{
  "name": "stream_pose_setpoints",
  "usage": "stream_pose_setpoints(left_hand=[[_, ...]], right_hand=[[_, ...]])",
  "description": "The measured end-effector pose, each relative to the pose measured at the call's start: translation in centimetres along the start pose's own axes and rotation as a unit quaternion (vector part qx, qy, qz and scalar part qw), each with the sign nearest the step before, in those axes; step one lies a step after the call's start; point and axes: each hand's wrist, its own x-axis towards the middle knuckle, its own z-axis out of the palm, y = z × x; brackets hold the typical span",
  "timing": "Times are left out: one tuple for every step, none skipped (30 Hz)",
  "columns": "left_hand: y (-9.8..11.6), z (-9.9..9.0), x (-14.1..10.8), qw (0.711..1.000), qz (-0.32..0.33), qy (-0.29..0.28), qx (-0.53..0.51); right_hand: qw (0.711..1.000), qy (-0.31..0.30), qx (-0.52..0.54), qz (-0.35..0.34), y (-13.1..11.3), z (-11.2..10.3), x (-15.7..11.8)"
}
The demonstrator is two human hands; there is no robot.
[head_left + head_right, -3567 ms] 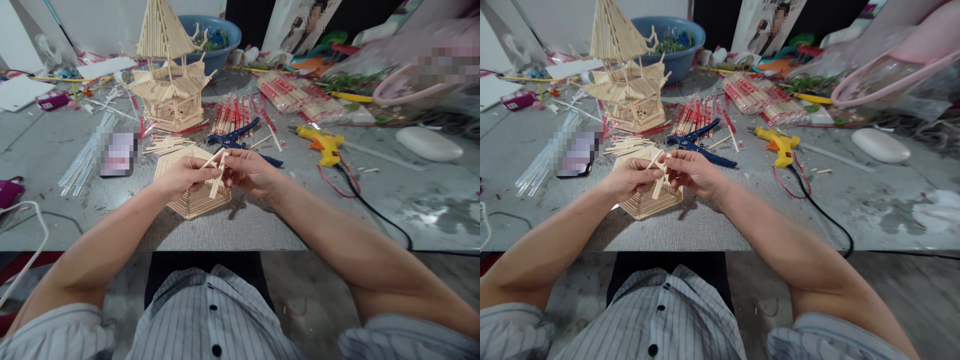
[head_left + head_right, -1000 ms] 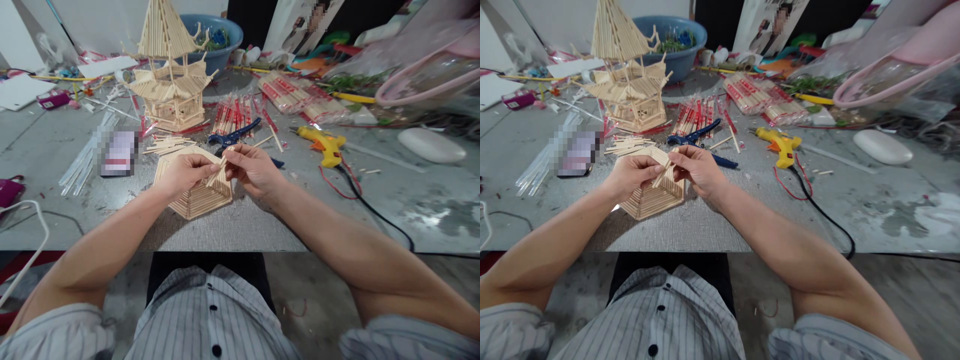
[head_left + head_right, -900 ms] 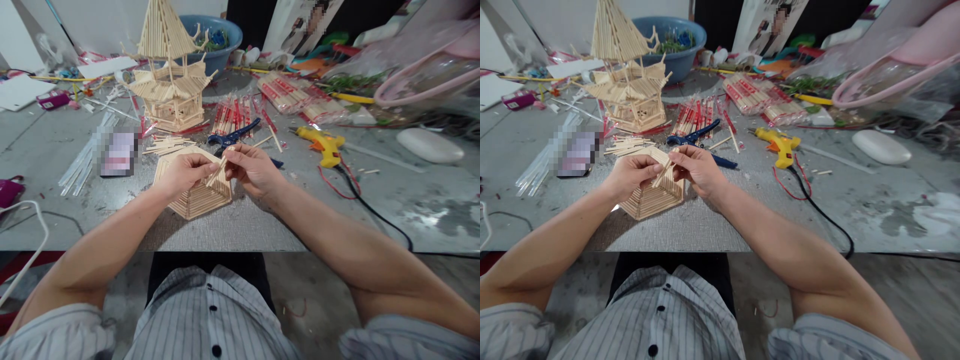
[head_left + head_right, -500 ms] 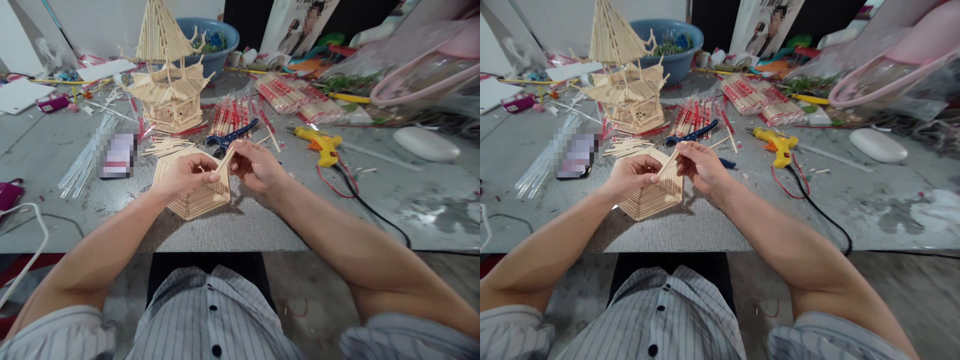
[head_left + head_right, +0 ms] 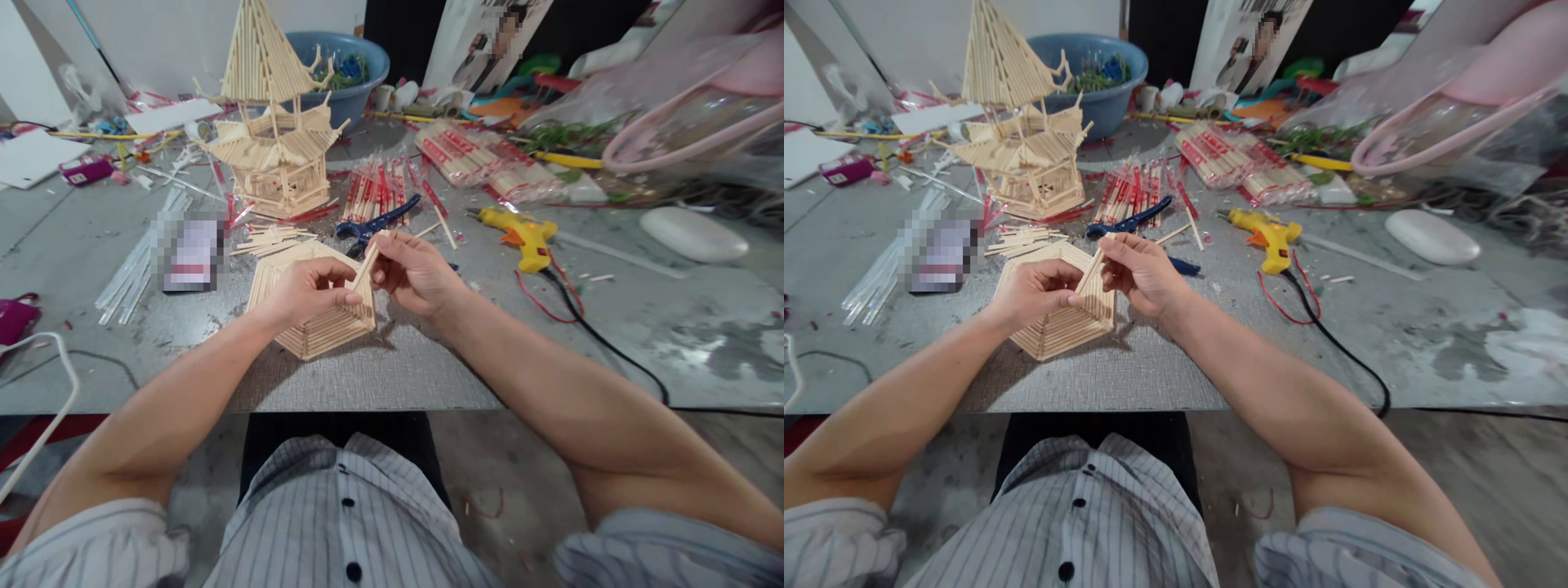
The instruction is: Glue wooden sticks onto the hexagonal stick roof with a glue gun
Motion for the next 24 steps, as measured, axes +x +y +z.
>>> stream_pose_setpoints(left_hand=[[-0.04, 0.03, -0.07, 1.000, 0.000, 0.009, 0.005], [-0.05, 0.05, -0.15, 1.000, -0.001, 0.015, 0.009], [-0.02, 0.06, -0.25, 1.000, -0.002, 0.018, 0.011], [0.04, 0.07, -0.35, 1.000, -0.005, 0.017, 0.009], [0.12, 0.07, -0.43, 1.000, -0.008, 0.015, 0.006], [0.21, 0.08, -0.51, 1.000, -0.012, 0.013, 0.003], [0.30, 0.10, -0.57, 1.000, -0.014, 0.013, 0.001], [0.38, 0.12, -0.61, 1.000, -0.016, 0.013, 0.000], [0.45, 0.14, -0.63, 1.000, -0.016, 0.013, -0.001], [0.51, 0.17, -0.64, 1.000, -0.014, 0.013, -0.002], [0.54, 0.19, -0.64, 1.000, -0.009, 0.011, -0.002], [0.57, 0.20, -0.64, 1.000, -0.004, 0.010, -0.001], [0.58, 0.20, -0.64, 1.000, 0.001, 0.010, 0.004], [0.57, 0.18, -0.63, 1.000, 0.007, 0.012, 0.014], [0.56, 0.15, -0.64, 0.999, 0.012, 0.015, 0.027], [0.54, 0.10, -0.64, 0.999, 0.017, 0.019, 0.041], [0.52, 0.05, -0.64, 0.998, 0.023, 0.020, 0.053], [0.51, -0.01, -0.63, 0.998, 0.029, 0.017, 0.059], [0.50, -0.07, -0.62, 0.998, 0.035, 0.012, 0.055], [0.51, -0.13, -0.61, 0.998, 0.037, 0.004, 0.040], [0.54, -0.20, -0.59, 0.999, 0.036, -0.006, 0.019], [0.59, -0.25, -0.57, 0.999, 0.032, -0.013, -0.005], [0.66, -0.31, -0.53, 0.999, 0.023, -0.018, -0.027], [0.74, -0.37, -0.49, 0.999, 0.011, -0.018, -0.044]], right_hand=[[1.000, -0.001, -0.001, 0.000, 0.01, 0.00, 0.01], [1.000, -0.003, 0.000, -0.003, 0.02, 0.00, 0.02], [1.000, -0.005, 0.003, -0.006, 0.03, 0.00, 0.03], [1.000, -0.009, 0.006, -0.009, 0.04, -0.01, 0.03], [1.000, -0.013, 0.009, -0.011, 0.04, -0.01, 0.04], [1.000, -0.015, 0.011, -0.013, 0.05, -0.02, 0.04], [1.000, -0.017, 0.011, -0.013, 0.05, -0.02, 0.04], [1.000, -0.018, 0.010, -0.012, 0.06, -0.03, 0.04], [1.000, -0.019, 0.009, -0.011, 0.07, -0.03, 0.04], [1.000, -0.020, 0.010, -0.010, 0.08, -0.03, 0.04], [1.000, -0.020, 0.013, -0.010, 0.10, -0.03, 0.04], [1.000, -0.021, 0.016, -0.010, 0.11, -0.02, 0.04], [1.000, -0.021, 0.018, -0.009, 0.12, -0.01, 0.03], [1.000, -0.020, 0.020, -0.007, 0.13, 0.00, 0.03], [1.000, -0.020, 0.020, -0.006, 0.14, 0.00, 0.02], [1.000, -0.019, 0.019, -0.005, 0.15, 0.00, 0.02], [1.000, -0.019, 0.017, -0.005, 0.15, 0.00, 0.02], [1.000, -0.019, 0.015, -0.005, 0.15, -0.01, 0.02], [1.000, -0.019, 0.013, -0.007, 0.15, -0.03, 0.02], [1.000, -0.019, 0.012, -0.009, 0.14, -0.04, 0.03], [1.000, -0.019, 0.010, -0.012, 0.12, -0.06, 0.04], [1.000, -0.018, 0.009, -0.013, 0.09, -0.06, 0.05], [1.000, -0.016, 0.008, -0.014, 0.07, -0.06, 0.04], [1.000, -0.014, 0.006, -0.014, 0.04, -0.04, 0.02]])
